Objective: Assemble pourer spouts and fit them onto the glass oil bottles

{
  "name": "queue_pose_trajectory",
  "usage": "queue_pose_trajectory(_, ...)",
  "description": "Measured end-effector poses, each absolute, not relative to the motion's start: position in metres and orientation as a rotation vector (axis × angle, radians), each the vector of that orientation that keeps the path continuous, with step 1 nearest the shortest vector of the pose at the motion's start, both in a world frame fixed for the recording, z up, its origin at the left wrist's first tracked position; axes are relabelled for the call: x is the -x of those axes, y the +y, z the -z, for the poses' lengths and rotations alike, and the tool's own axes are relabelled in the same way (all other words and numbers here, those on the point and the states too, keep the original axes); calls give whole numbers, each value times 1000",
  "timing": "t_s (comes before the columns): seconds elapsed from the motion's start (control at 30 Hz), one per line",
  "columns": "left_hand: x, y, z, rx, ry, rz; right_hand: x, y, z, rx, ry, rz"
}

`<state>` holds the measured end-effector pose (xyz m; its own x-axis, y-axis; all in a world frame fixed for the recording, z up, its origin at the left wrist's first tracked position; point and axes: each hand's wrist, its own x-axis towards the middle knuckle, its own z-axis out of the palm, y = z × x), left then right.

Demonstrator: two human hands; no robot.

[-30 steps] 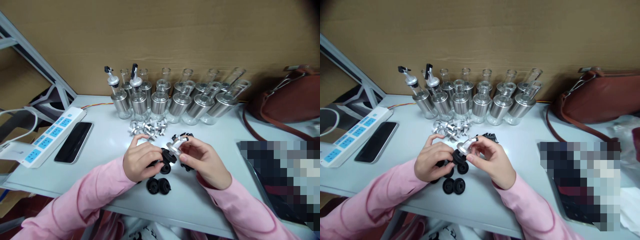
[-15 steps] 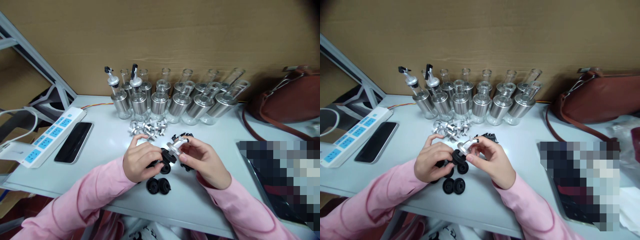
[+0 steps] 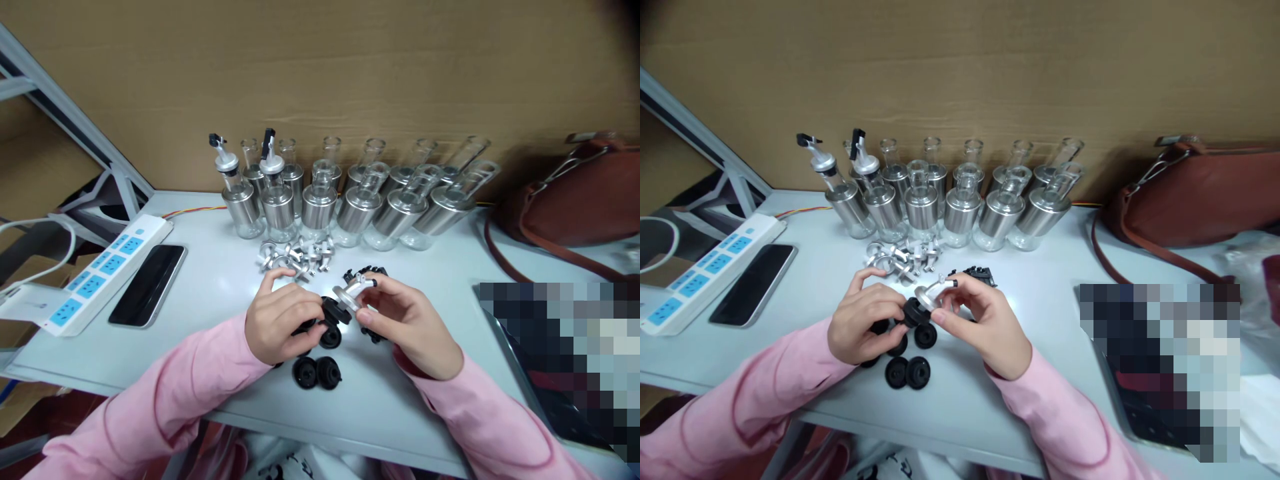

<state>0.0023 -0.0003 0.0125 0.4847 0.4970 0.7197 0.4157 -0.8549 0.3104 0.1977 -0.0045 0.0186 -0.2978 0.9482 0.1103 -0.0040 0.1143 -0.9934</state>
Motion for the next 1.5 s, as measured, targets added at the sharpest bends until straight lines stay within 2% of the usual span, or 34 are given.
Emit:
queue_pose_trajectory(0.3,-3,2,-7,-2628,842,-1373,-198,-4,-16,975,-1538,-1343)
queue_pose_trajectory(0.43,-4,1,-5,-2711,785,-1253,-196,-6,-16,974,-1596,-1307)
queue_pose_trajectory(0.73,-5,0,-5,-2638,836,-1219,-192,-10,-16,898,-1935,-678)
queue_pose_trajectory(0.9,-6,-2,-6,-2649,815,-1222,-192,-12,-16,907,-1981,-530)
queue_pose_trajectory(1.5,-7,-1,-4,-2670,871,-1240,-191,-13,-13,865,-2079,-550)
